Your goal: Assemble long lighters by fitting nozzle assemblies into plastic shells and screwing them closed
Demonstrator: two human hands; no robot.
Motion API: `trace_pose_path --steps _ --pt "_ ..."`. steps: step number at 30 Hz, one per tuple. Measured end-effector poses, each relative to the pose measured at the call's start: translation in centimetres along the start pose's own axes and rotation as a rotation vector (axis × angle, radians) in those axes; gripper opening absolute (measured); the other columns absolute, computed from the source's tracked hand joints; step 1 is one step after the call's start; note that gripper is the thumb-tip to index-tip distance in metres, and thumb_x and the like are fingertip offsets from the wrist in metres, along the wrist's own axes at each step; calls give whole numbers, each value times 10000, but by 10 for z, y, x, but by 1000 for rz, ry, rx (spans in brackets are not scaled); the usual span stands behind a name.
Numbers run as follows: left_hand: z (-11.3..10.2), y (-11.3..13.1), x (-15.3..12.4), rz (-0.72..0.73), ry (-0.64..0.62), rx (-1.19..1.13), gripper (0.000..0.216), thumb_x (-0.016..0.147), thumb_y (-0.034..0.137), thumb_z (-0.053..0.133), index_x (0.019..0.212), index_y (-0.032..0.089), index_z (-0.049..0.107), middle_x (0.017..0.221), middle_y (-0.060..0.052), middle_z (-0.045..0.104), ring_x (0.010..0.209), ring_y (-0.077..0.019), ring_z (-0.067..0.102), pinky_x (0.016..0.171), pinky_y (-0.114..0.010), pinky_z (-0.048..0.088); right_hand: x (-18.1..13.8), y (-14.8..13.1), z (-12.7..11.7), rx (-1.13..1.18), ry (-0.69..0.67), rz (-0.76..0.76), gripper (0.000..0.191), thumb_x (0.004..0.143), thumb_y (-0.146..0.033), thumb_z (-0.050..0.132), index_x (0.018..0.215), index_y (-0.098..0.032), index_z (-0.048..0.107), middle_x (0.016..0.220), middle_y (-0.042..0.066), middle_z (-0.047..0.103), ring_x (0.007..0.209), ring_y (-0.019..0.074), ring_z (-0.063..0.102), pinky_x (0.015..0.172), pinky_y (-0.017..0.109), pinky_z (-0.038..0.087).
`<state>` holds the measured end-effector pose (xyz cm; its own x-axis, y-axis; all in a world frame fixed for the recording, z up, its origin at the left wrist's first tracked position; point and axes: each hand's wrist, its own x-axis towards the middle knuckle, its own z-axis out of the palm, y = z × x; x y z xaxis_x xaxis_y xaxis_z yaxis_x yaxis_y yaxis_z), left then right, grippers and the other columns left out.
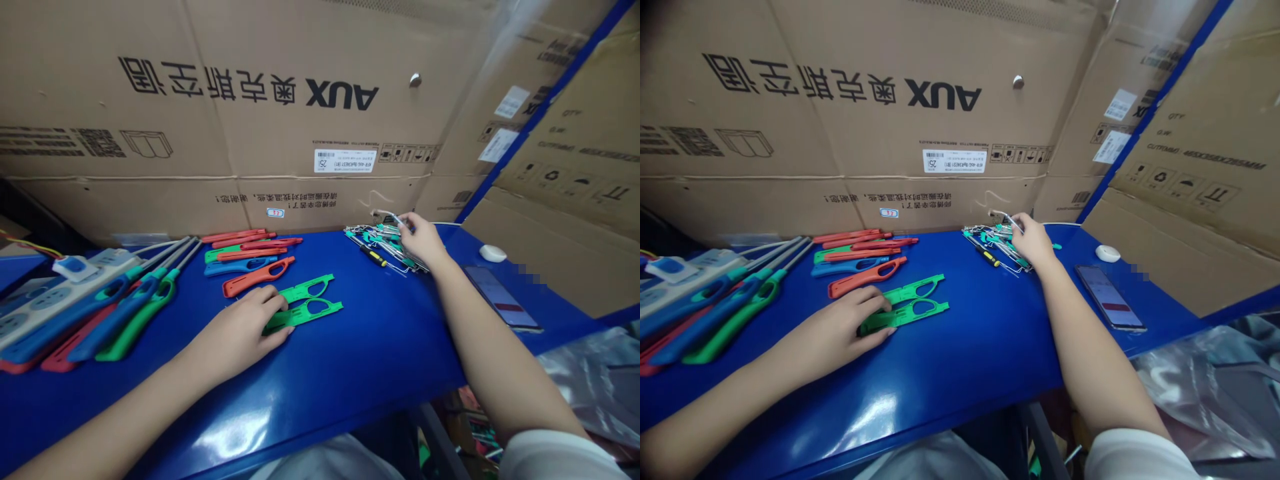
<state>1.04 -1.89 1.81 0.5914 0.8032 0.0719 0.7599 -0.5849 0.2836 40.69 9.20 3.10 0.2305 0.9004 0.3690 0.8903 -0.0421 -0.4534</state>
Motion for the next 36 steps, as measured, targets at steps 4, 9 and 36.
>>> trace_pose_path --steps 4,9,36 --pt "-2 -4 1 -8 -3 -25 215 941 396 577 1044 219 641 1089 -73 608 979 -259 641 849 -382 525 -1 -6 -2 221 -21 -155 258 926 -392 525 1056 -191 623 840 32 619 721 168 559 700 287 450" --pt "-3 -13 2 -62 14 -71 216 890 396 599 987 209 647 1046 -78 629 905 -254 664 803 -374 541 -15 -28 1 537 -280 -309 359 883 -556 629 918 -201 589 728 -17 530 614 128 454 596 268 374" --pt "13 14 7 -48 384 -809 514 908 290 664 1390 229 499 906 -5 684 793 -147 685 785 -297 585 -76 -94 10 447 -782 -688 208 1024 -370 500 988 -183 584 740 -22 583 635 113 483 606 237 386"
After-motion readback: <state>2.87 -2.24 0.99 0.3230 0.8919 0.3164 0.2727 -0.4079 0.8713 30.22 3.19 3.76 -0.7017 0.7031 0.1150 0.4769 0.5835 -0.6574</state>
